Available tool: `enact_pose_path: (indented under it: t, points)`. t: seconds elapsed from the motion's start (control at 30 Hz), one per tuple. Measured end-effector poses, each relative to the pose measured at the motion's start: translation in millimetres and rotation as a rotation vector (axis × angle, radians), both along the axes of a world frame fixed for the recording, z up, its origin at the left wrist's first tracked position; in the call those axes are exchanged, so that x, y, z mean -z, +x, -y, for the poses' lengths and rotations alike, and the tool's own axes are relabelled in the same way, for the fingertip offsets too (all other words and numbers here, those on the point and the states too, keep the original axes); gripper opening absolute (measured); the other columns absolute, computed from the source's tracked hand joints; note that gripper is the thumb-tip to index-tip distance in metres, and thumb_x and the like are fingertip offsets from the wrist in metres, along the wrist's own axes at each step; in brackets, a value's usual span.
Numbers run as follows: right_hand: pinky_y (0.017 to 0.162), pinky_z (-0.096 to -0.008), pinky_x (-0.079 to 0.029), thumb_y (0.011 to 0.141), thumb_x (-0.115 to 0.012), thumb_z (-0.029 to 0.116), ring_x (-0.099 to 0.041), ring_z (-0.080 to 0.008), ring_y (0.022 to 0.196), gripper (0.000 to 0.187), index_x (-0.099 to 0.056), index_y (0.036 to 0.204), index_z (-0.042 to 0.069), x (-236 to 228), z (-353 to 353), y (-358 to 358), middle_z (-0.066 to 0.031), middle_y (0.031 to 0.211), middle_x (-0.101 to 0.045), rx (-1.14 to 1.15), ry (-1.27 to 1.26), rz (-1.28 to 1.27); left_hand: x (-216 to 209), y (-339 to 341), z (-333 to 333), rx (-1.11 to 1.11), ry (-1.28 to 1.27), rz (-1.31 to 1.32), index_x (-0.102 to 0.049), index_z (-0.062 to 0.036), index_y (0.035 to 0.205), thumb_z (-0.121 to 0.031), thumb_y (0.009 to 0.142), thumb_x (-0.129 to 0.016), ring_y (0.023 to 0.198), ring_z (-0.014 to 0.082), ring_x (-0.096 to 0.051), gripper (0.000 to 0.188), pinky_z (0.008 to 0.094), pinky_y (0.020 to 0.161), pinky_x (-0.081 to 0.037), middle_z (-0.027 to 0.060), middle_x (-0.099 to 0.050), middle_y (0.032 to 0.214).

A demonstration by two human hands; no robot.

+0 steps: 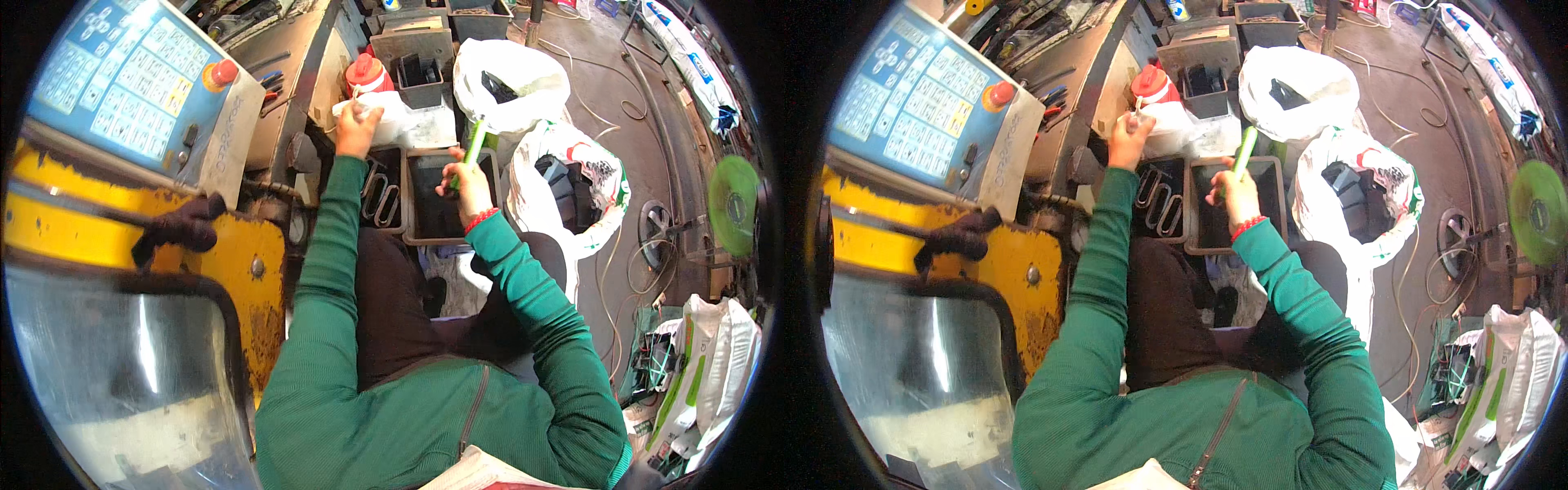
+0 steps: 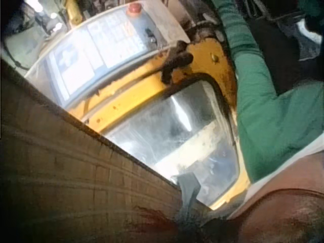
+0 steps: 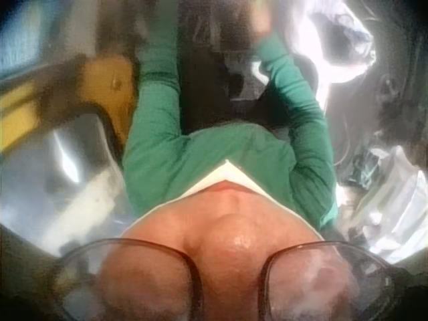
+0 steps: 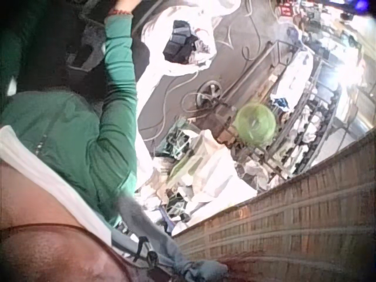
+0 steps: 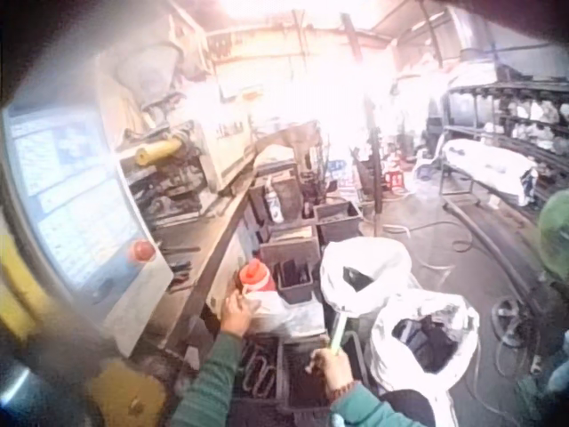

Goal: The person repeatedly picks up black plastic parts, wipes them with a green cloth, and places them into a white sack. The person also handles a gray plastic tray and wipes it before setting it aside.

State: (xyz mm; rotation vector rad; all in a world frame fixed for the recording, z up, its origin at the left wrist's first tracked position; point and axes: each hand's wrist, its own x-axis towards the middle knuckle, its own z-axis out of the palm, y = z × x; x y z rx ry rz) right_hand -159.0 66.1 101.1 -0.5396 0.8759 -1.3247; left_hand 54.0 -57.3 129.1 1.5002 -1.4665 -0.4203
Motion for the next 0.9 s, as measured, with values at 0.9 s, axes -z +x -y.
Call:
enact_pose_path:
  t: [0.9]
  points:
    - [0.085,-0.0446,-0.048,0.075,-0.066,0.028,-0.053,-0.0363,0.105,0.069,-0.037,0.131,0.002,182.8,249.1,40.2,-0.0188,0.117,-0.049,-0.304,-0.087,-1.709,84.1,26.4,262.3,-0.267,0.299,0.472,-0.04,-0.005,0.132,-0.067,0.045,-0.076,0.119,0.036,-0.045,0.113,0.0417,0.101,-0.037,0.0247,-0.045,0.126]
